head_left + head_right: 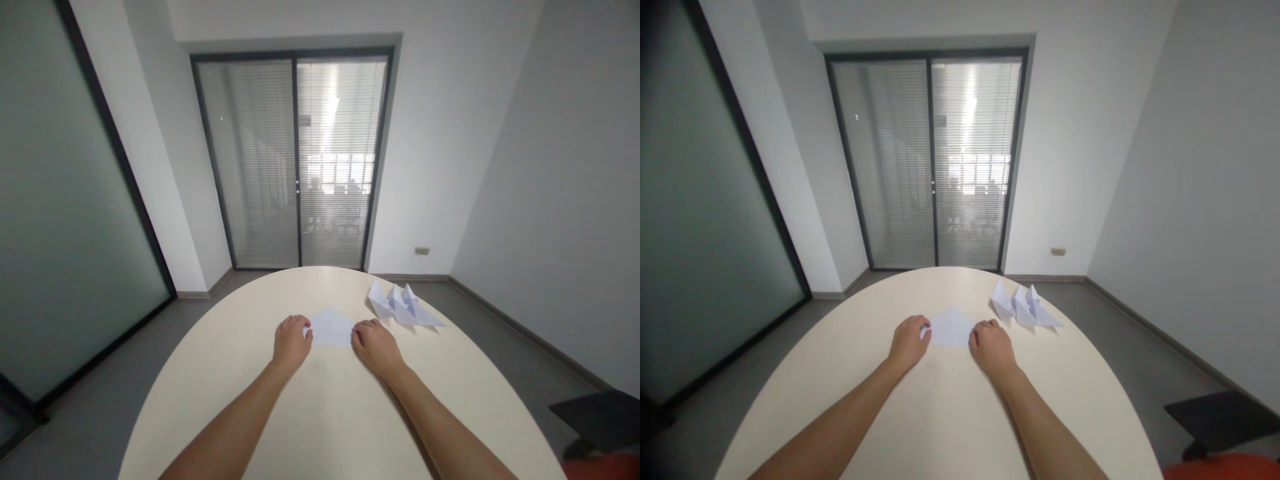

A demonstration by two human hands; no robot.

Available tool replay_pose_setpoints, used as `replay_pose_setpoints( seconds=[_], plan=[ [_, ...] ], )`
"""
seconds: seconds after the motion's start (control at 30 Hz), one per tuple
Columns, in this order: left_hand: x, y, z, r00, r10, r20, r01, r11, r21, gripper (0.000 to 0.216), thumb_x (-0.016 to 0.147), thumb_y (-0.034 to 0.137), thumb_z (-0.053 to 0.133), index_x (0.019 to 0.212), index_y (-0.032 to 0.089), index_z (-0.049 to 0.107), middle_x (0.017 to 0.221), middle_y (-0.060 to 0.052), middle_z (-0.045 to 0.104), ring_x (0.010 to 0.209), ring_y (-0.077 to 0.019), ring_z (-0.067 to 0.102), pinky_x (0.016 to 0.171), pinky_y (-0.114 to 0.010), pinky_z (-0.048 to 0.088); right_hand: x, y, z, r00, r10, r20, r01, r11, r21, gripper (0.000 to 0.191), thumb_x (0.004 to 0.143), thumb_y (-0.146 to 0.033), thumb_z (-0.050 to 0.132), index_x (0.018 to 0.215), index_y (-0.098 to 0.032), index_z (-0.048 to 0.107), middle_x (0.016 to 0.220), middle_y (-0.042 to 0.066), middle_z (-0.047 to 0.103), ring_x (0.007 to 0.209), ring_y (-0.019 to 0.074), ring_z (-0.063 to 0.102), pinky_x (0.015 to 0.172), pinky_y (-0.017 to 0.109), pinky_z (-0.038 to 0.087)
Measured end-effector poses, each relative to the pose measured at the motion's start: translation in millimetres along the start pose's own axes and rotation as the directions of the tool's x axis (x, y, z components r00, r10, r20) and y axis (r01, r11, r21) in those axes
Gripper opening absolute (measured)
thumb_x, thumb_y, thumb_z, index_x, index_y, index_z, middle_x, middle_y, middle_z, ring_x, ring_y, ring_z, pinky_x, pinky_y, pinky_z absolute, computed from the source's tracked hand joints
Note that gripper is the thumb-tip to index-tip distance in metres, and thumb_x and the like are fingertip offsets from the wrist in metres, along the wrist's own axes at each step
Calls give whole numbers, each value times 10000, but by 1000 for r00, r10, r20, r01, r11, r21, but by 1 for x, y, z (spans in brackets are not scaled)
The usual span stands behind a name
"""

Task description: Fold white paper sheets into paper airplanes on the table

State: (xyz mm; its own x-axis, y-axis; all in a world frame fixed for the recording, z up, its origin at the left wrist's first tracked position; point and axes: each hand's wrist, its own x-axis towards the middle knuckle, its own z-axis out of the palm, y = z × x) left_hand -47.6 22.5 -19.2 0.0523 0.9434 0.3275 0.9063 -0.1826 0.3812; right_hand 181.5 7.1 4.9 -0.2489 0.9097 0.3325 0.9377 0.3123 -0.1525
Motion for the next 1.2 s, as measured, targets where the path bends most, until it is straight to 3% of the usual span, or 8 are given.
replay_pose_setpoints(
  seconds=[0.2,0.3,0.57,0.83,1.2],
  plan=[
    [3,-4,4,999,-38,6,38,999,35,453,857,257,557,1305,191,569,1330,-97,610,1252,-258,507,1096,-390,344,0,1,2,1000,-10,-13,10,1000,-1,288,945,-233,457,828,-182,714,924,110,729,957,241,605,878,309,429],
    [3,-3,2,999,-35,29,32,997,72,500,862,264,531,1353,174,540,1367,-116,581,1288,-276,474,1106,-404,329,-1,1,2,1000,-15,-16,15,1000,1,278,937,-223,461,828,-182,713,928,107,729,947,238,604,861,305,429],
    [0,1,-4,999,-33,22,29,989,148,324,902,283,506,1175,173,641,1163,-113,622,1148,-267,530,991,-373,401,-1,0,1,1000,-9,-10,9,1000,-1,259,932,-215,467,868,-175,715,938,108,730,970,236,608,871,297,422],
    [1,2,-3,995,-98,8,95,982,163,188,865,239,546,1014,166,634,1104,-109,607,1103,-252,537,959,-355,400,0,-1,0,1000,0,11,0,1000,0,264,936,-224,461,859,-176,709,946,105,730,976,228,610,878,285,407],
    [-2,7,-10,987,-160,1,154,948,277,323,857,343,517,1065,111,600,1166,-172,587,1157,-304,506,942,-388,392,0,0,1,1000,6,19,-5,1000,-6,288,934,-243,437,878,-179,712,950,108,728,970,232,613,866,287,398]
  ],
)
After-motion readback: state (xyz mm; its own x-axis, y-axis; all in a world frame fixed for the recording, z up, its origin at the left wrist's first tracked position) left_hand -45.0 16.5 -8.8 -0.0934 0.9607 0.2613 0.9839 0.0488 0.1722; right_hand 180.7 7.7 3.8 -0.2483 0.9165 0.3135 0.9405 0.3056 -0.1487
